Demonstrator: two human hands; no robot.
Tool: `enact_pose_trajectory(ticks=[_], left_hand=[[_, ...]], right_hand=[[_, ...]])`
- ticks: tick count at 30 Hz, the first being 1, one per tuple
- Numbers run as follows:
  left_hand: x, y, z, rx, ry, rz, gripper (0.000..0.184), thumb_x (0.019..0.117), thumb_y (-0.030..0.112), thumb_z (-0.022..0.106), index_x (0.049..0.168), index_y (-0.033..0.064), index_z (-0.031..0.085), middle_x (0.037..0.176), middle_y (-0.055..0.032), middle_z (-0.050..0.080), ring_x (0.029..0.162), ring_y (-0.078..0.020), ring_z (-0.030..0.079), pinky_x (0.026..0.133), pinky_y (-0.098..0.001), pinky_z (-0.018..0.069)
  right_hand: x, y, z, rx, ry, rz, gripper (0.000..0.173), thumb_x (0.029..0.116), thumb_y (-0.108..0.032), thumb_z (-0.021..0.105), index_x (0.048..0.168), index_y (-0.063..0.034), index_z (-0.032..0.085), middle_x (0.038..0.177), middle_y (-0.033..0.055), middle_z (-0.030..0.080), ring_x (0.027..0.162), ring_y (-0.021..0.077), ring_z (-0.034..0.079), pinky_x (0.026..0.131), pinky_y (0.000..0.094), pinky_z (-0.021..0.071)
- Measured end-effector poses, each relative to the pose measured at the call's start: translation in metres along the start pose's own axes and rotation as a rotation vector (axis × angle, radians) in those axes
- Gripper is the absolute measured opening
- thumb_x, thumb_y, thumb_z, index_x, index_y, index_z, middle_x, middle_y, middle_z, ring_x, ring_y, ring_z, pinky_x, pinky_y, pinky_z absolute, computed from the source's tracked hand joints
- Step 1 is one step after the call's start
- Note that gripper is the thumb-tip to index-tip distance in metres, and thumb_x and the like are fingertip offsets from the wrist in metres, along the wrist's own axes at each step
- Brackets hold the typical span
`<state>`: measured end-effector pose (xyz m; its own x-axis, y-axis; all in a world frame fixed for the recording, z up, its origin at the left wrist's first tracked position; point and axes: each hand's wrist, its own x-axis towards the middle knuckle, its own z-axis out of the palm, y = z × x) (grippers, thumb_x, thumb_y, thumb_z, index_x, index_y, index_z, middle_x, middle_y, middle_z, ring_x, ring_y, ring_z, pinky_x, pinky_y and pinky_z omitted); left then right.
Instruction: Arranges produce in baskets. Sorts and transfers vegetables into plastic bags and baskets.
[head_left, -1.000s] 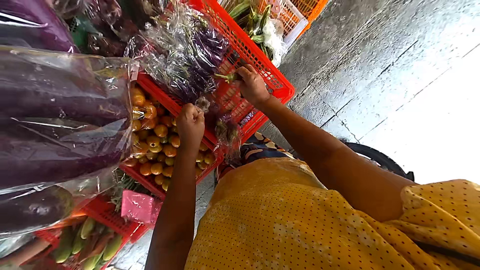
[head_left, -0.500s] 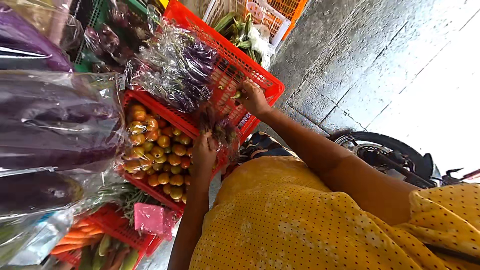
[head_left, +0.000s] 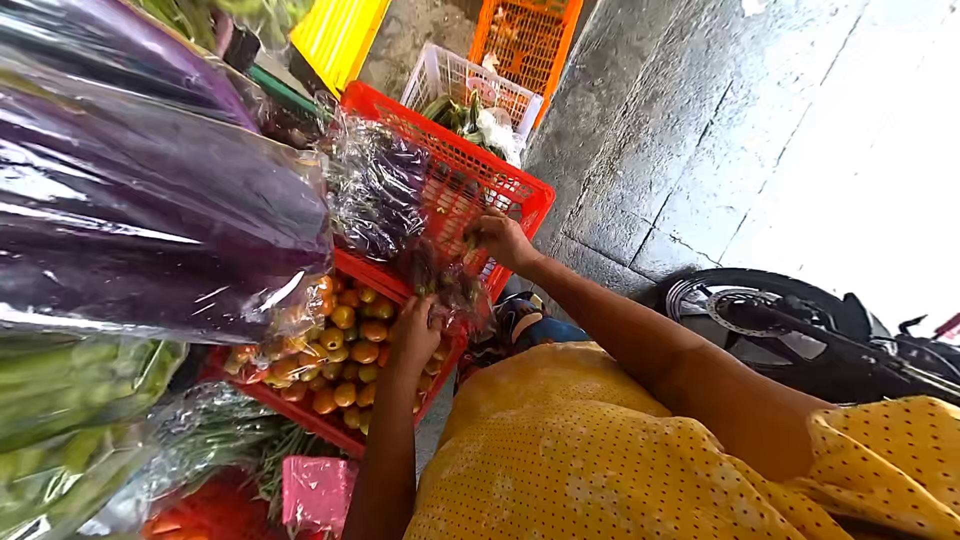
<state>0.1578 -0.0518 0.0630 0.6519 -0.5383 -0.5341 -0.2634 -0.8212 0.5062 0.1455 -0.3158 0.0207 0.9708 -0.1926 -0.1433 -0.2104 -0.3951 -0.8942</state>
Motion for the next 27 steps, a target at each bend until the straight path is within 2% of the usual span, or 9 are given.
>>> enact_pose_trajectory(ticks=[4, 7, 11, 15, 18, 20, 24, 26, 27], left_hand=[[-0.011, 0.002, -0.013, 0.006, -0.116, -0.005, 0.055, 0.0962, 0.034, 0.068, 0.144, 0.0085, 0.057, 0.141, -0.0211, 0.056, 0.126, -0.0333, 0.059, 0.108, -0.0491, 0.0482], [-0.014, 0.003, -0.022, 0.031, -0.153, -0.006, 0.054, 0.0974, 0.041, 0.066, 0.144, 0.0144, 0.059, 0.140, -0.0185, 0.058, 0.127, -0.0311, 0.058, 0.109, -0.0470, 0.0467], [-0.008, 0.016, -0.047, 0.078, -0.210, -0.113, 0.043, 0.1017, 0.039, 0.060, 0.140, 0.0185, 0.063, 0.140, -0.0192, 0.058, 0.132, -0.0337, 0.054, 0.113, -0.0515, 0.0419], [0.023, 0.042, -0.086, 0.147, -0.045, -0.197, 0.040, 0.0997, 0.037, 0.065, 0.131, 0.0122, 0.069, 0.131, -0.0222, 0.061, 0.126, -0.0406, 0.055, 0.108, -0.0611, 0.0426], [0.075, 0.048, -0.107, 0.134, 0.166, -0.102, 0.036, 0.1014, 0.024, 0.063, 0.130, 0.0017, 0.065, 0.133, -0.0257, 0.059, 0.126, -0.0427, 0.056, 0.106, -0.0612, 0.0455], [0.120, 0.049, -0.117, 0.150, 0.233, -0.047, 0.035, 0.1014, 0.009, 0.057, 0.135, -0.0004, 0.061, 0.142, -0.0242, 0.055, 0.132, -0.0409, 0.054, 0.109, -0.0583, 0.0453], [0.198, 0.047, -0.119, 0.402, 0.142, -0.051, 0.067, 0.0878, -0.010, 0.059, 0.150, 0.0101, 0.049, 0.164, -0.0119, 0.036, 0.134, -0.0434, 0.052, 0.099, -0.0662, 0.0483], [0.219, 0.047, -0.121, 0.528, 0.093, -0.101, 0.077, 0.0848, -0.011, 0.063, 0.155, 0.0151, 0.045, 0.164, -0.0118, 0.036, 0.128, -0.0485, 0.055, 0.091, -0.0737, 0.0460], [0.226, 0.048, -0.122, 0.574, 0.075, -0.134, 0.075, 0.0869, -0.010, 0.062, 0.155, 0.0149, 0.044, 0.161, -0.0145, 0.039, 0.126, -0.0504, 0.055, 0.091, -0.0755, 0.0435]], right_hand=[[0.004, -0.002, 0.001, 0.407, -0.019, 0.203, 0.033, 0.0945, 0.003, 0.045, 0.110, 0.0012, 0.074, 0.123, 0.0181, 0.065, 0.108, 0.0238, 0.064, 0.092, 0.0402, 0.0561], [0.018, -0.004, 0.002, 0.499, -0.027, 0.268, 0.024, 0.0956, -0.002, 0.053, 0.108, 0.0033, 0.072, 0.123, 0.0191, 0.064, 0.100, 0.0247, 0.068, 0.086, 0.0404, 0.0602], [0.042, 0.002, 0.003, 0.369, -0.073, 0.241, 0.019, 0.0875, 0.003, 0.064, 0.105, 0.0027, 0.071, 0.128, 0.0220, 0.060, 0.111, 0.0294, 0.064, 0.089, 0.0441, 0.0583], [0.056, 0.004, -0.008, 0.424, -0.084, 0.319, 0.061, 0.0758, 0.008, 0.068, 0.134, -0.0017, 0.054, 0.141, 0.0256, 0.050, 0.102, 0.0335, 0.067, 0.082, 0.0494, 0.0601], [0.059, 0.011, -0.020, 0.517, -0.137, 0.367, 0.078, 0.0749, 0.012, 0.066, 0.147, -0.0051, 0.041, 0.133, 0.0229, 0.059, 0.101, 0.0315, 0.068, 0.081, 0.0484, 0.0594], [0.059, 0.013, -0.028, 0.560, -0.192, 0.451, 0.079, 0.0784, 0.013, 0.062, 0.150, -0.0068, 0.038, 0.124, 0.0232, 0.064, 0.097, 0.0304, 0.068, 0.078, 0.0470, 0.0579], [0.053, 0.022, -0.043, 0.651, -0.305, 0.543, 0.077, 0.0775, 0.006, 0.056, 0.151, -0.0089, 0.039, 0.121, 0.0204, 0.064, 0.094, 0.0269, 0.066, 0.074, 0.0434, 0.0564], [0.051, 0.026, -0.049, 0.723, -0.358, 0.579, 0.076, 0.0781, 0.005, 0.056, 0.151, -0.0087, 0.039, 0.117, 0.0178, 0.063, 0.090, 0.0247, 0.065, 0.071, 0.0416, 0.0565], [0.050, 0.028, -0.050, 0.737, -0.374, 0.597, 0.075, 0.0773, 0.003, 0.057, 0.150, -0.0082, 0.041, 0.114, 0.0165, 0.063, 0.086, 0.0229, 0.064, 0.069, 0.0398, 0.0557]])
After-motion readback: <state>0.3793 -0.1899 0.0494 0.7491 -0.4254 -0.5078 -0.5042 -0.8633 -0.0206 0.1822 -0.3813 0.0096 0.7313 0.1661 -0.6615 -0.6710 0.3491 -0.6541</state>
